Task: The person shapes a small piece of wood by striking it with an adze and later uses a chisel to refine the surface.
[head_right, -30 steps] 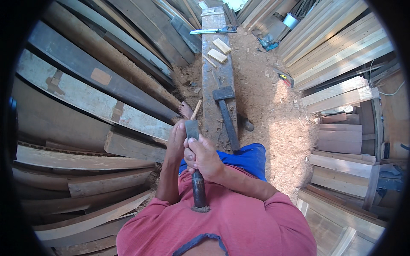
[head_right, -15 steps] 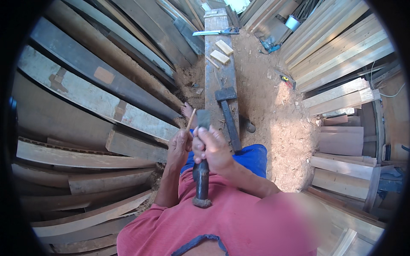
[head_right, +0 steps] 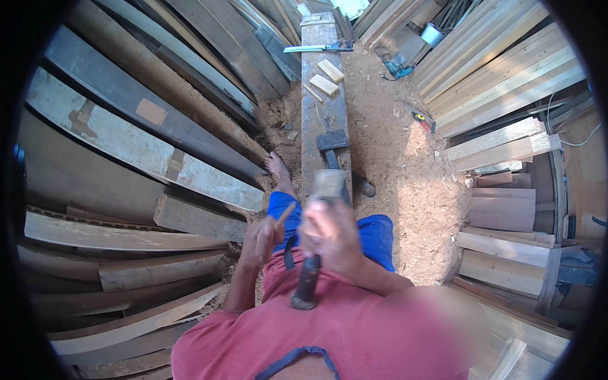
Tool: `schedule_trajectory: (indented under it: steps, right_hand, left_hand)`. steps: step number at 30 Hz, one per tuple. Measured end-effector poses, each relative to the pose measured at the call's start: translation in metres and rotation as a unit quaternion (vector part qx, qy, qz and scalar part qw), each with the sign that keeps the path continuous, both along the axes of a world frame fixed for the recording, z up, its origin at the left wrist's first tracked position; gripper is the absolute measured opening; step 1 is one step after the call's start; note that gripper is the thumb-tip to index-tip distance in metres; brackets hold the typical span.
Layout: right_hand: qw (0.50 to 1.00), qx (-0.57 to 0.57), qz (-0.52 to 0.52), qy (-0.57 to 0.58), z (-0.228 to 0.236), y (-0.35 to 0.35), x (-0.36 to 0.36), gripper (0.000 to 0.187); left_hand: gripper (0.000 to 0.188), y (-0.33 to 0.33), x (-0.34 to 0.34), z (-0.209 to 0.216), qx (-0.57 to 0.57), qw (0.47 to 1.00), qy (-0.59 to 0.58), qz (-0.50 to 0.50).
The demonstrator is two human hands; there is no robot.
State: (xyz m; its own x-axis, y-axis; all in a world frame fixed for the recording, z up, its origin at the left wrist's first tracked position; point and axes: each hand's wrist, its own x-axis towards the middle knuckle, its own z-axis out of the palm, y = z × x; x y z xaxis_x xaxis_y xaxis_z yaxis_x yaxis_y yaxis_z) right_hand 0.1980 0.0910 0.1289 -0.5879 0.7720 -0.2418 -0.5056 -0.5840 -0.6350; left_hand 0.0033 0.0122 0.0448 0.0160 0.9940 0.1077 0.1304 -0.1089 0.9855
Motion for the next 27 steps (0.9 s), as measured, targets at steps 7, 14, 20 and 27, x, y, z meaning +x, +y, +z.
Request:
schedule_trajectory:
  steps: [7, 14, 20, 27]
  right_hand:
    - [0.971, 0.139, -0.026, -0.191, -0.014, 0.044, 0.018, 0.019]
    - [0.924, 0.253, -0.024, -0.287, -0.039, 0.059, -0.009, 0.019]
    - [0.897, 0.316, -0.04, -0.307, -0.055, 0.066, -0.002, 0.014]
    - [0.978, 0.096, -0.108, -0.15, -0.045, 0.055, -0.013, 0.021]
  left_hand:
    - [0.023, -0.004, 0.006, -0.006, -0.097, 0.976, -0.157, 0.112]
    - [0.013, 0.037, 0.02, -0.01, -0.015, 0.994, -0.008, 0.107]
    - [0.031, 0.038, 0.022, -0.002, -0.157, 0.961, -0.227, -0.002]
    - [0.034, 0.048, 0.026, 0.0, -0.232, 0.89, -0.392, -0.006]
